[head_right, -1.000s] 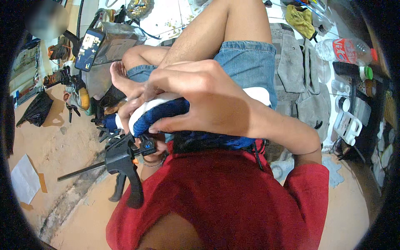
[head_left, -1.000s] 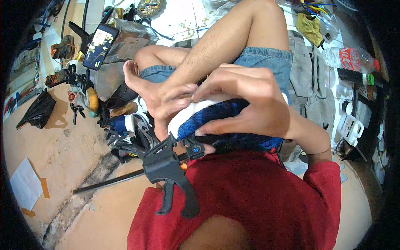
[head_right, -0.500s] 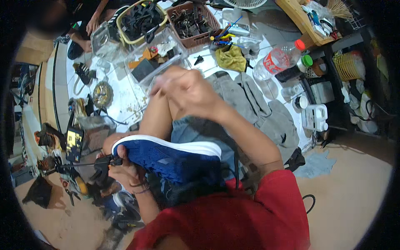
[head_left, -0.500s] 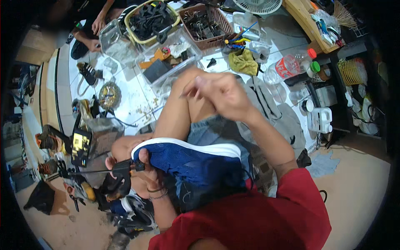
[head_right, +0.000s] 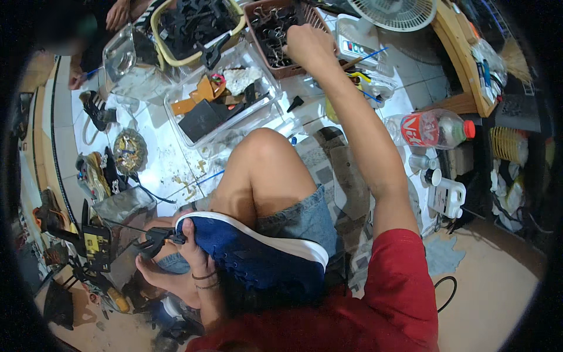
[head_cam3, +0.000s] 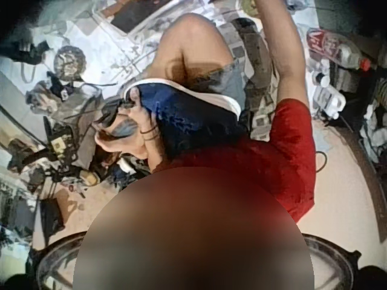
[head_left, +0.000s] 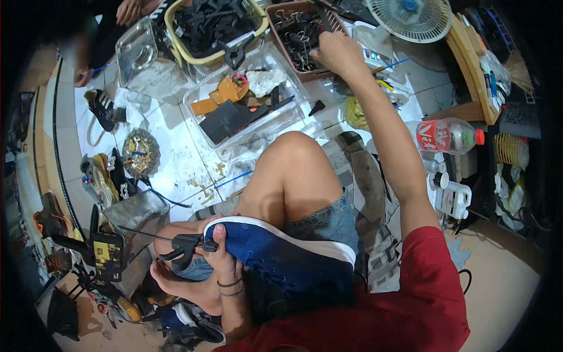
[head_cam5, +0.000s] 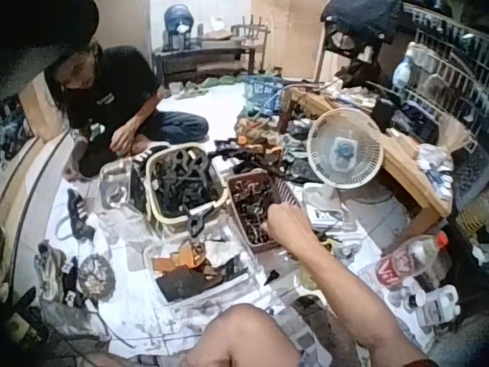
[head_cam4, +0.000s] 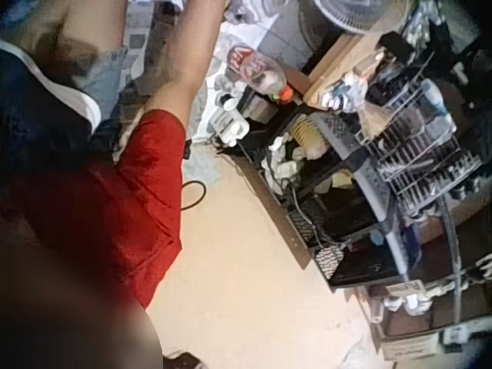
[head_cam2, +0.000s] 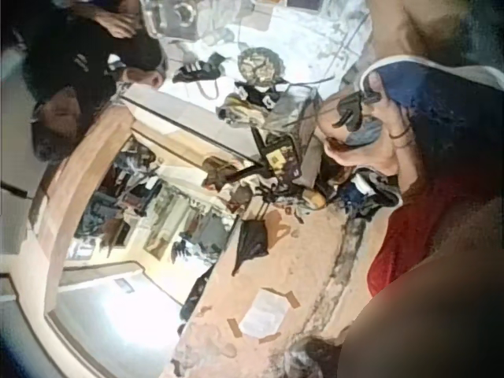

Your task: Apply glue and use a clamp to repair the sole of a blue sneaker.

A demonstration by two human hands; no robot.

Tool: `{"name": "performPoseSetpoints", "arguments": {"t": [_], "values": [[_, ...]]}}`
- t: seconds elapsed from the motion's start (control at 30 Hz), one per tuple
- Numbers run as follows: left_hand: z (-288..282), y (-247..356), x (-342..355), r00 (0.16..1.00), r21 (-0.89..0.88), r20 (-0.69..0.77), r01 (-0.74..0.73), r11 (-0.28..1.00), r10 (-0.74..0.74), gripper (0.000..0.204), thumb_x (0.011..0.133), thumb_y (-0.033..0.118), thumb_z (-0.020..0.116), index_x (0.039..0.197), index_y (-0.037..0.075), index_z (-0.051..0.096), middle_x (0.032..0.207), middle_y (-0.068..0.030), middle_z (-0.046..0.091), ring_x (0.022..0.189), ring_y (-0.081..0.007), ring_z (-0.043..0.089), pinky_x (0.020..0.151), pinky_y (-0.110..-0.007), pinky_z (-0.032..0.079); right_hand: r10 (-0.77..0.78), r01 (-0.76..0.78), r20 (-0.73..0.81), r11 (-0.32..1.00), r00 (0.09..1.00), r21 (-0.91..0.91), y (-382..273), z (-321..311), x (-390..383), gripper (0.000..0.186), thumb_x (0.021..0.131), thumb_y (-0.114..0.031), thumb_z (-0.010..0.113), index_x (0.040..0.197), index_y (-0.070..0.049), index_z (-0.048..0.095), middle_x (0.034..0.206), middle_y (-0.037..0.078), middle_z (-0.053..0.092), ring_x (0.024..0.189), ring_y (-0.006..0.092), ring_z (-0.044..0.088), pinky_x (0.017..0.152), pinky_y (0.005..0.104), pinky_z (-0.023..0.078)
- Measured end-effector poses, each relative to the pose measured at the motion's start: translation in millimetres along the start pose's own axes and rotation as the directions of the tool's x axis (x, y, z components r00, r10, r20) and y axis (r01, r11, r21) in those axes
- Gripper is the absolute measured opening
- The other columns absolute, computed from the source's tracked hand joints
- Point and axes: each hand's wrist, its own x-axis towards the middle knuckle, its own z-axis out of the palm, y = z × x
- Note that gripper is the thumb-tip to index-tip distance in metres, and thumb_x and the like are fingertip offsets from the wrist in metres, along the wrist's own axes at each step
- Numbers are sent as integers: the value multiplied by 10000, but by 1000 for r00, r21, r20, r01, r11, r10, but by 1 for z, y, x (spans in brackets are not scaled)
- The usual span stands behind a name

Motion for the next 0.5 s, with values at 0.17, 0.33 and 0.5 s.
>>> {"name": "performPoseSetpoints", "arguments": {"t": [0.17, 0.33, 0.5], "values": [[-16, -11, 5, 994, 12, 68, -83, 996, 82, 466, 881, 347, 707, 1158, 10, 544, 1008, -125, 632, 924, -208, 628, 854, -329, 518, 70, -70, -1, 997, 998, -13, -2, 18, -5, 297, 844, -268, 671, 973, -2, 701, 999, 250, 693, 958, 430, 666, 819, 524, 529], [-24, -20, 9, 953, -39, 224, -201, 979, 205, 581, 822, 386, 771, 1162, -16, 527, 1054, -136, 624, 985, -259, 642, 878, -354, 532, -13, -7, -174, 994, 985, -112, 19, 27, -10, 212, 823, -196, 654, 915, -7, 685, 864, 251, 693, 835, 443, 682, 723, 544, 542], [-25, -14, -1, 965, -183, 236, -68, 981, 111, 612, 801, 356, 794, 1198, -5, 501, 1115, -154, 609, 990, -276, 649, 875, -380, 545, -116, 102, -333, 993, 936, -59, 10, -3, -28, 360, 898, -278, 571, 1060, 29, 667, 940, 198, 702, 863, 364, 696, 745, 486, 565]]}}
